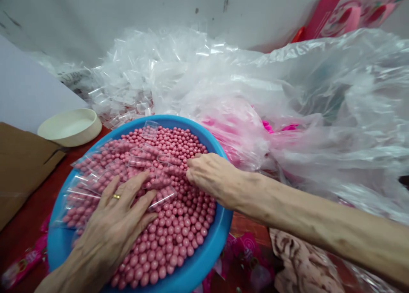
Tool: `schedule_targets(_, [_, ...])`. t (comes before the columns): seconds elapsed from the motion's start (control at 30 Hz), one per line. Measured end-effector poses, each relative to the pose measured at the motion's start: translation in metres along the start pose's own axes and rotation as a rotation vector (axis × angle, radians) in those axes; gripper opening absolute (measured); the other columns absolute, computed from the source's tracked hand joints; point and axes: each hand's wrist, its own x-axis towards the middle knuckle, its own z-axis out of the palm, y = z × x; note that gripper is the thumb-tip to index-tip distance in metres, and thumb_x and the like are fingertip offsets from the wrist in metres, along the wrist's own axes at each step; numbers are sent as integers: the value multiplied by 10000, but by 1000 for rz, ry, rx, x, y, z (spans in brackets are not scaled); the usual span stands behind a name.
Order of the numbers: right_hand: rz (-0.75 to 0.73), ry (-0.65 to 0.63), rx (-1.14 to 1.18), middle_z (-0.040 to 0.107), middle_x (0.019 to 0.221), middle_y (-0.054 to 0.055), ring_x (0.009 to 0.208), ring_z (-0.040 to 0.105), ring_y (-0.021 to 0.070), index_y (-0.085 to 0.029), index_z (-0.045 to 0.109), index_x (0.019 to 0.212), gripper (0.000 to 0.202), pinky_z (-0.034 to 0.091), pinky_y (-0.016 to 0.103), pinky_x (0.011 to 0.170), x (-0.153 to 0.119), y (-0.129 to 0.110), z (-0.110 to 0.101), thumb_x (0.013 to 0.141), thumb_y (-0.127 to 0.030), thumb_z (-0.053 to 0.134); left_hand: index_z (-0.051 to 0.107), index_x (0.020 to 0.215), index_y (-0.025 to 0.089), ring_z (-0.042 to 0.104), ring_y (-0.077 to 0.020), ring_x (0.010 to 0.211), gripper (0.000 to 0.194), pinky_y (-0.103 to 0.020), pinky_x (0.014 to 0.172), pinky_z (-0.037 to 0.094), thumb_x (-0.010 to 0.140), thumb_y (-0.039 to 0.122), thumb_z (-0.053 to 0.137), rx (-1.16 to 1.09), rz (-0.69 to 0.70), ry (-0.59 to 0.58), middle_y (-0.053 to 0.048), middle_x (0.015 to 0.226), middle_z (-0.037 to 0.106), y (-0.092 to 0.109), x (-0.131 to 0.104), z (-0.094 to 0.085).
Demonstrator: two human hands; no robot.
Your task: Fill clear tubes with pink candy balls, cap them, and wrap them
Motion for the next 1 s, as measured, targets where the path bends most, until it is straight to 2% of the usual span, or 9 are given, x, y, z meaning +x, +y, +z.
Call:
schedule_targets(0.1, [-23,31,131,580,771,69,671,480,153,-168,504,700,236,404,289,640,-4,11,-4,853,-53,366,652,966,93,571,-329,1143,228,-580,999,353,918,191,453,-9,-12,29,-251,1220,602,0,0,1])
schedule_targets(0.2, [-56,21,201,554,731,46,649,451,150,-185,481,698,237,378,287,614,-6,16,-4,891,-123,358,649,984,96,569,-329,1147,218,-578,992,362,914,194,467,2,-2,-1,-256,1227,596,0,0,0])
schedule_targets(0.3, [-37,41,294,547,735,44,662,431,150,-178,498,718,237,385,291,648,-1,17,-2,886,-119,342,647,990,95,574,-330,1141,214,-580,983,374,912,192,473,13,4,-16,-260,1220,601,0,1,-2])
schedule_targets(0.37, [43,-46,424,540,691,18,652,432,136,-163,529,683,166,380,274,648,6,16,1,823,-113,458,648,986,90,581,-335,1132,210,-583,977,379,909,192,481,13,7,-10,-263,1218,601,0,1,-3])
schedule_targets(0.47, [114,-236,604,471,526,-54,549,424,90,-148,551,556,159,341,220,553,19,16,7,671,-51,603,647,996,83,575,-344,1138,218,-589,979,376,910,189,478,9,12,-17,-271,1227,593,0,2,-4])
schedule_targets(0.63, [172,-326,803,484,491,-84,493,453,55,-130,613,587,148,335,169,488,26,17,15,592,16,584,652,998,87,565,-343,1150,227,-591,990,366,909,197,475,-5,9,-23,-267,1239,584,0,1,-4])
schedule_targets(0.8, [288,-442,1072,541,508,-71,443,508,71,-138,605,679,26,392,157,408,24,22,13,664,-157,615,653,973,94,570,-329,1144,210,-579,999,360,907,176,471,8,-2,-13,-255,1230,595,1,1,-3])
schedule_targets(0.9, [334,-458,1174,565,531,-64,436,502,65,-139,606,726,203,376,152,383,23,25,13,639,-292,706,649,964,102,572,-323,1139,198,-570,996,368,901,178,478,24,-8,6,-244,1218,605,1,1,-3])
schedule_targets(1.0, [354,-438,1303,637,641,-41,519,553,68,-137,619,745,277,412,148,427,24,26,12,583,-294,781,637,983,110,576,-324,1134,193,-564,973,392,898,195,486,49,31,3,-242,1214,607,-1,0,-2])
